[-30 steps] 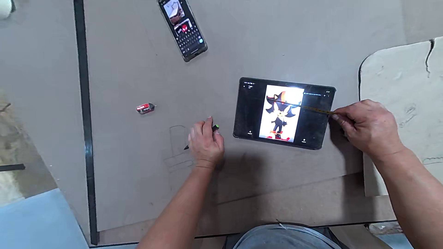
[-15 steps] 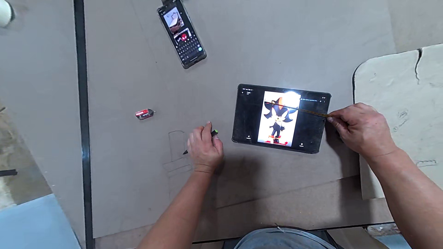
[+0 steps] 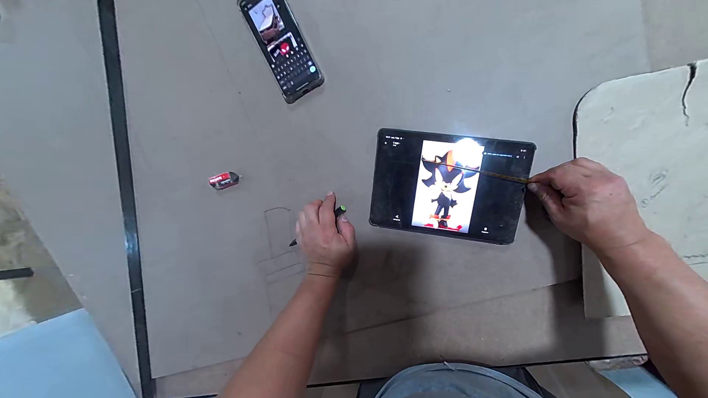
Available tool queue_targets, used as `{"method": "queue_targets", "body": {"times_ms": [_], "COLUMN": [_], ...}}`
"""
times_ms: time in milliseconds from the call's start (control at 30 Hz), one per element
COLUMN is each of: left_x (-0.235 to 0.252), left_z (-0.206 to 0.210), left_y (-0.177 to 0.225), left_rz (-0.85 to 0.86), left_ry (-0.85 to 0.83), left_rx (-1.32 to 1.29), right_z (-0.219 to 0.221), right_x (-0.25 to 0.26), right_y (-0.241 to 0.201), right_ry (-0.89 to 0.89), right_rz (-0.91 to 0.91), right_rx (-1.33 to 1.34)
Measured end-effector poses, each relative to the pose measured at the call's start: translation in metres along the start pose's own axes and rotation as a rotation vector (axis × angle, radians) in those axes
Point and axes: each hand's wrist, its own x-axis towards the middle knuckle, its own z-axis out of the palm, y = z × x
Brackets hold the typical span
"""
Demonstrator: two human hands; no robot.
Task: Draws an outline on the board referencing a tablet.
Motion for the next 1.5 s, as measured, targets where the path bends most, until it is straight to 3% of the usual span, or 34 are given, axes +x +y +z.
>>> {"method": "queue_targets", "body": {"times_ms": [1067,1500], "left_x": [-0.001,0.0], "left_z": [0.0,-0.002], "left_y": [-0.001,0.001], "left_rz": [0.016,0.011], "left_ry": [0.006,-0.013], "left_rx": [-0.012,-0.03], "right_z": [0.0,0.012], "right_x": [-0.002,-0.049], "right_y": [0.0,-0.027], "right_ry": [-0.013,-0.017], "right_rz": [0.015,0.002], "right_rx": [0.018,0.045]}}
